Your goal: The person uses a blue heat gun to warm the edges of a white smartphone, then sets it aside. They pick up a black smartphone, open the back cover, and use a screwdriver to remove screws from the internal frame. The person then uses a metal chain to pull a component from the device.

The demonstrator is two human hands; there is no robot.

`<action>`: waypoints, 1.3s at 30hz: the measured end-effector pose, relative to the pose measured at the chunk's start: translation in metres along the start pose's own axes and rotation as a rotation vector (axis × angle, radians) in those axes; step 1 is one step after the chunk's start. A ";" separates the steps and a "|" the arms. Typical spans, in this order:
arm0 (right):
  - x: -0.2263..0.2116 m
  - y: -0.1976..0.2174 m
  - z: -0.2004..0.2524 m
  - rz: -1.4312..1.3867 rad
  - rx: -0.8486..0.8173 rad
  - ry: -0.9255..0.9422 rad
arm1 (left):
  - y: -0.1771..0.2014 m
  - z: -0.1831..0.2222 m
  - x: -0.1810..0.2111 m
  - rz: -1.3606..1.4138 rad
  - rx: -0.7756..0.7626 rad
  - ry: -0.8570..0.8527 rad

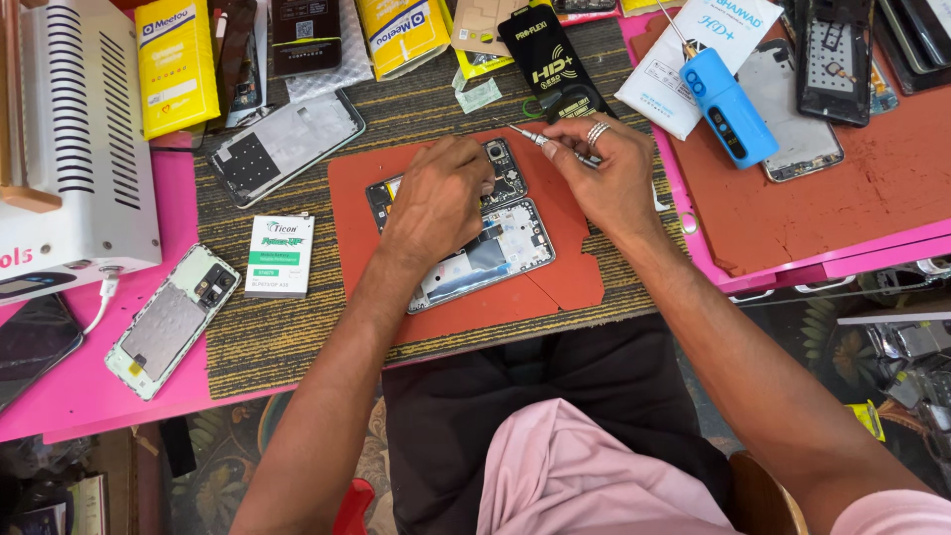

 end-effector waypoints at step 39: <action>0.002 0.000 0.001 0.004 -0.004 -0.006 | 0.012 0.029 0.014 -0.172 -0.069 -0.100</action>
Point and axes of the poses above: each hand's wrist, its own z-axis away from the middle knuckle, its own y-axis out of the back of the hand, x = y × z, the point moved 10 cm from there along -z, towards the middle knuckle, and after that the axes turned 6 degrees about z, right-handed, at the moved point
